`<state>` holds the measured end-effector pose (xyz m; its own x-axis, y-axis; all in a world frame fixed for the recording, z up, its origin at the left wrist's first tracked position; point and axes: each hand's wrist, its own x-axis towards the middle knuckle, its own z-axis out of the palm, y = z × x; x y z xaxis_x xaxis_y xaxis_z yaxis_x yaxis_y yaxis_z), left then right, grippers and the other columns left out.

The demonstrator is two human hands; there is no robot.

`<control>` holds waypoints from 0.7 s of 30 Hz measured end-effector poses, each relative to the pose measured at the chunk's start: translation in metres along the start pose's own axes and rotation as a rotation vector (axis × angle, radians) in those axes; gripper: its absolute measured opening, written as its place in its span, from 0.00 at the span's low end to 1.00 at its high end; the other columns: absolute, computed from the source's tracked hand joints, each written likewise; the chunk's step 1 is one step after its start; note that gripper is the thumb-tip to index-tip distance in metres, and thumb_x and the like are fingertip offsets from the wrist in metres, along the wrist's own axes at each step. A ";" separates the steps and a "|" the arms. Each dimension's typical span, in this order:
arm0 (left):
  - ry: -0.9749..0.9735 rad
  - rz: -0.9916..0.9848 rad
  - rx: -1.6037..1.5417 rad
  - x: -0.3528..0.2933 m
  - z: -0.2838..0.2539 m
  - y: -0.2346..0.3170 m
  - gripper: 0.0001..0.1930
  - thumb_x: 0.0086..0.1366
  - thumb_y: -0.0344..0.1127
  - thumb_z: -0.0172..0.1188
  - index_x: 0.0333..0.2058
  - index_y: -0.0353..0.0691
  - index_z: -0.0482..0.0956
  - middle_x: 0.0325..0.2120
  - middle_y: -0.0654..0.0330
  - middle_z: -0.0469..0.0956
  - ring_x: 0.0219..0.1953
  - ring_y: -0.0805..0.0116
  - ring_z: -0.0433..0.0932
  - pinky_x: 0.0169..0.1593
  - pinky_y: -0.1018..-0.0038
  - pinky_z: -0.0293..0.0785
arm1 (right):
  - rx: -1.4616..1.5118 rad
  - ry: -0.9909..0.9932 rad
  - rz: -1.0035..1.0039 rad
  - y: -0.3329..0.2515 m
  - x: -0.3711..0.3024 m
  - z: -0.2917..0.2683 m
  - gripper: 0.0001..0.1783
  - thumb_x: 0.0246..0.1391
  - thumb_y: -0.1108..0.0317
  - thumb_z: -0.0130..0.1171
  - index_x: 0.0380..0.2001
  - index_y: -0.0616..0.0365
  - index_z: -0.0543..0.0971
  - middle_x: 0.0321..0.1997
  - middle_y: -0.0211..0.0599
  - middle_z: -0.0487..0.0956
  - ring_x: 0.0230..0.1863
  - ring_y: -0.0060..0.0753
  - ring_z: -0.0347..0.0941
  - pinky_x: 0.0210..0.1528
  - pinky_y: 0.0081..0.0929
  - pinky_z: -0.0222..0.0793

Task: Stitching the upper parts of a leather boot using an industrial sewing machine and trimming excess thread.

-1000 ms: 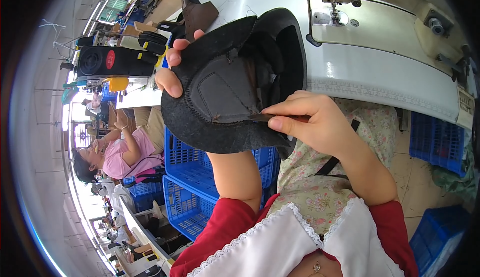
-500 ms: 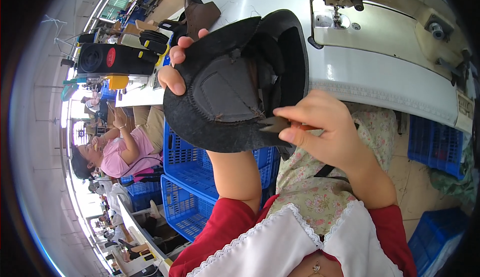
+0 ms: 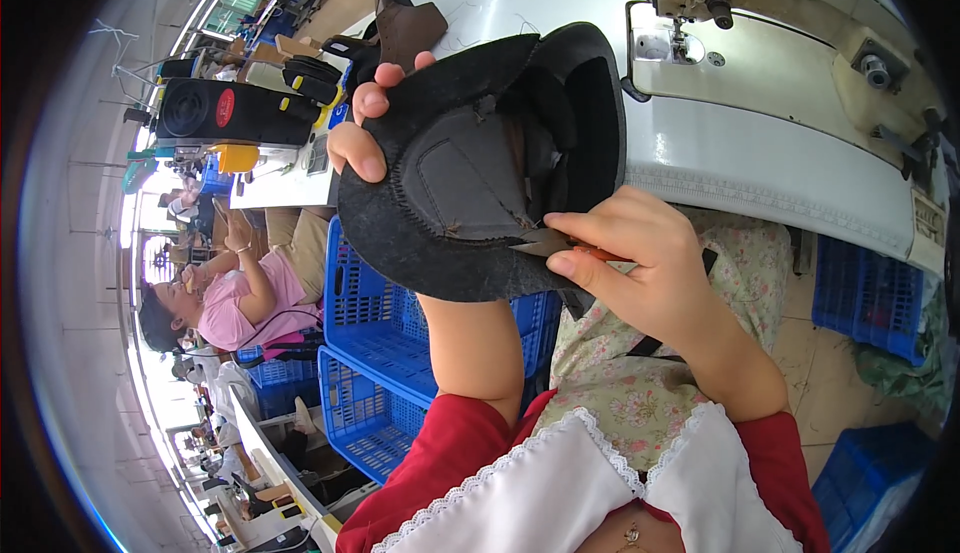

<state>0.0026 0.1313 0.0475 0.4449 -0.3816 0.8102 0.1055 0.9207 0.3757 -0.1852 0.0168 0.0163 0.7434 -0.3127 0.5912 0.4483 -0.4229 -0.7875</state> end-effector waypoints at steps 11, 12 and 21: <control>0.001 0.007 -0.026 0.001 -0.001 0.001 0.21 0.77 0.41 0.37 0.26 0.45 0.72 0.53 0.50 0.74 0.66 0.43 0.62 0.68 0.36 0.55 | 0.240 0.081 0.189 -0.004 0.001 -0.010 0.14 0.49 0.63 0.72 0.37 0.59 0.85 0.23 0.28 0.77 0.24 0.21 0.68 0.26 0.21 0.62; 0.004 0.022 -0.004 0.000 0.000 0.002 0.20 0.76 0.41 0.37 0.25 0.45 0.72 0.52 0.50 0.74 0.65 0.44 0.63 0.68 0.37 0.55 | 0.331 0.145 0.193 0.004 -0.002 -0.016 0.14 0.52 0.63 0.71 0.39 0.60 0.85 0.26 0.25 0.76 0.25 0.14 0.66 0.26 0.17 0.59; 0.154 0.105 0.310 0.010 0.022 0.000 0.13 0.69 0.35 0.46 0.24 0.42 0.67 0.41 0.52 0.74 0.56 0.48 0.72 0.66 0.47 0.61 | 0.743 -0.127 0.456 0.025 -0.035 -0.077 0.21 0.60 0.57 0.62 0.48 0.63 0.81 0.33 0.30 0.79 0.36 0.18 0.72 0.39 0.17 0.66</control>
<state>-0.0130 0.1255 0.0653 0.5704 -0.2478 0.7831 -0.2124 0.8765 0.4320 -0.2378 -0.0480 -0.0102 0.9585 -0.2003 0.2028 0.2686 0.3960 -0.8781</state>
